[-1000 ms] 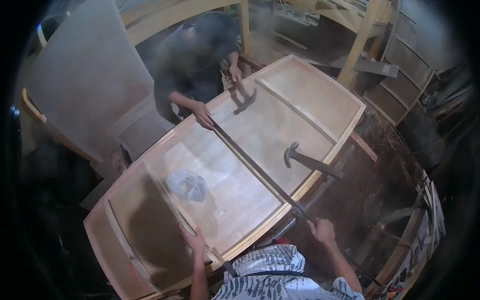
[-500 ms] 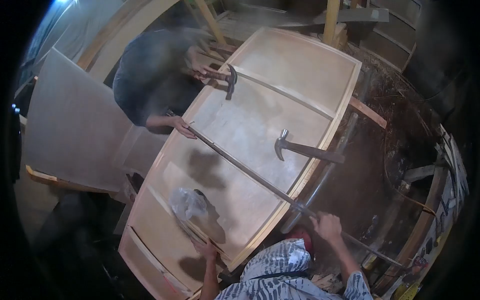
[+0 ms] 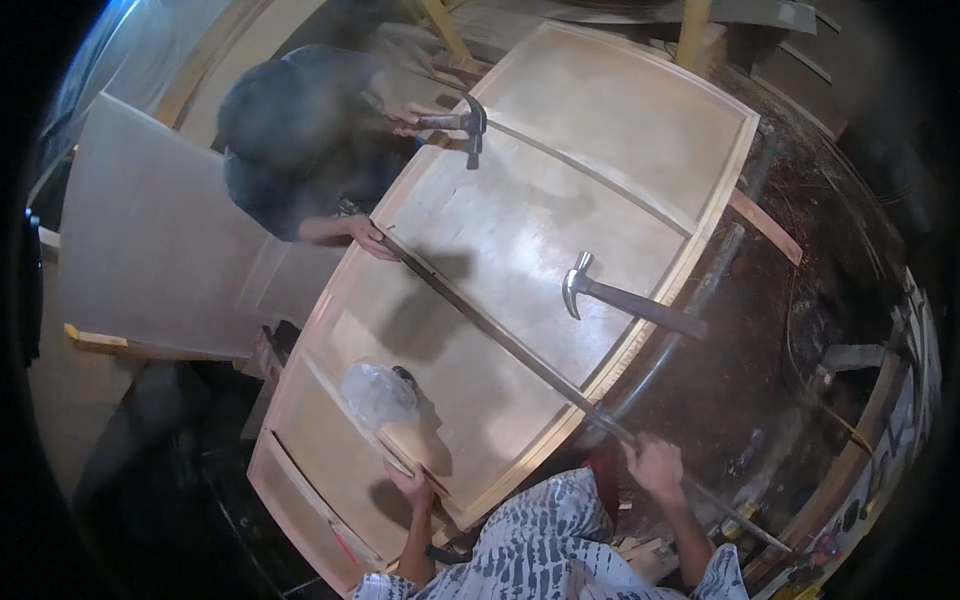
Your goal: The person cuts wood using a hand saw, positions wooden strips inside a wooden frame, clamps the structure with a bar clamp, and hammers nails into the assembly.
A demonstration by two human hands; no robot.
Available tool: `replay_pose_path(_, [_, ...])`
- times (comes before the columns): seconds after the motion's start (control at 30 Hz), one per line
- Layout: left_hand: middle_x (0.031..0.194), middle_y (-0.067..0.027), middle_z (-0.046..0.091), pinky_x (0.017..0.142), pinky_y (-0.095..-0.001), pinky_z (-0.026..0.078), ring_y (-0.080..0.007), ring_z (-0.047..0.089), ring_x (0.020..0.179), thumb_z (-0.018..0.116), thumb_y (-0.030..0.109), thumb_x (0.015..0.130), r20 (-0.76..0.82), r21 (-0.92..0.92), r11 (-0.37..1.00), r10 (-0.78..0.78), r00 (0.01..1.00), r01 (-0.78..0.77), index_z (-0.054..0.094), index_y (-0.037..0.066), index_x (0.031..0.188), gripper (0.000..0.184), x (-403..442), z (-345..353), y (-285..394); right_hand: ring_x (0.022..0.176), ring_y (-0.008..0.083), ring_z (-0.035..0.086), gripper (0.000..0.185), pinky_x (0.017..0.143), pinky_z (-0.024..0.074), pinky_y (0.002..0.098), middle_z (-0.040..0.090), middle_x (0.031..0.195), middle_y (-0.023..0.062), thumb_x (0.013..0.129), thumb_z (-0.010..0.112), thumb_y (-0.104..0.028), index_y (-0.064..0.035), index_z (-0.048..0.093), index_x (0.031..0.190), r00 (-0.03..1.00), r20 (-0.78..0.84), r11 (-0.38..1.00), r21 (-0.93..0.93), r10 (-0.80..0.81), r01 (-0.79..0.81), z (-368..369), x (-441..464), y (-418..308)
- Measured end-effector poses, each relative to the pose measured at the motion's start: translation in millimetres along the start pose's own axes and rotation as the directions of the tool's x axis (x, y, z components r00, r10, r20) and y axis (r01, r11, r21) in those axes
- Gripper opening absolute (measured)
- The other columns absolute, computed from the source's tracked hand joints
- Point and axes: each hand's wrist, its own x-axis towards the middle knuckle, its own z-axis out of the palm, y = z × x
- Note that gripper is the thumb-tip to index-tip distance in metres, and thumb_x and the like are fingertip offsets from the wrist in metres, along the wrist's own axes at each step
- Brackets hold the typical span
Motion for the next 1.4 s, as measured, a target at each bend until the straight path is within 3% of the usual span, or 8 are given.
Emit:
replay_pose_path(0.23, [0.153,-0.0286,0.043,0.124,-0.0463,0.029,-0.0423,0.041,0.144,0.069,0.010,0.084,-0.062,0.011,1.000,-0.017,0.998,0.017,0.030,-0.008,0.159,0.087,-2,8,-21,0.085,0.0474,0.071,0.036,0.076,0.0550,0.0573,0.073,0.088,0.0240,0.097,0.068,-0.040,-0.0046,0.070,0.092,0.996,0.070,0.998,0.024,0.055,-0.057,-7,4,-3])
replay_pose_path(0.53, [0.153,-0.0281,0.044,0.124,-0.0467,0.029,-0.0421,0.041,0.144,0.070,0.009,0.082,-0.024,-0.050,0.995,-0.083,0.996,0.081,0.032,-0.007,0.159,0.088,1,4,-12,0.089,0.0499,0.070,0.038,0.082,0.0546,0.0599,0.073,0.091,0.0249,0.098,0.065,-0.044,-0.0059,0.071,0.096,0.998,0.056,0.998,0.045,0.038,-0.041,-5,3,-2])
replay_pose_path(0.63, [0.153,-0.0282,0.044,0.124,-0.0472,0.029,-0.0422,0.041,0.144,0.071,0.011,0.082,-0.049,0.021,0.999,-0.026,0.998,0.027,0.031,-0.006,0.159,0.088,1,5,-18,0.088,0.0450,0.072,0.036,0.082,0.0542,0.0579,0.073,0.090,0.0219,0.098,0.065,-0.042,-0.0067,0.070,0.095,0.996,0.082,0.999,-0.002,0.043,-0.043,-6,4,-4])
replay_pose_path(1.03, [0.154,-0.0279,0.043,0.123,-0.0478,0.029,-0.0426,0.041,0.144,0.071,0.009,0.083,-0.051,0.021,1.000,-0.018,0.999,0.019,0.031,-0.005,0.160,0.088,0,4,-16,0.087,0.0481,0.071,0.035,0.078,0.0553,0.0578,0.073,0.090,0.0236,0.098,0.067,-0.039,-0.0042,0.070,0.093,0.997,0.071,0.999,0.041,0.021,-0.024,-9,5,-5])
replay_pose_path(1.4, [0.147,-0.0286,0.051,0.121,-0.0485,0.034,-0.0442,0.048,0.138,0.071,0.007,0.080,-0.074,0.013,1.000,0.027,0.997,-0.026,0.038,-0.005,0.156,0.084,1,4,-2,0.090,0.0483,0.070,0.036,0.081,0.0546,0.0580,0.073,0.092,0.0249,0.098,0.066,-0.039,-0.0037,0.068,0.094,0.996,0.084,0.999,0.031,0.024,-0.027,-4,6,-1])
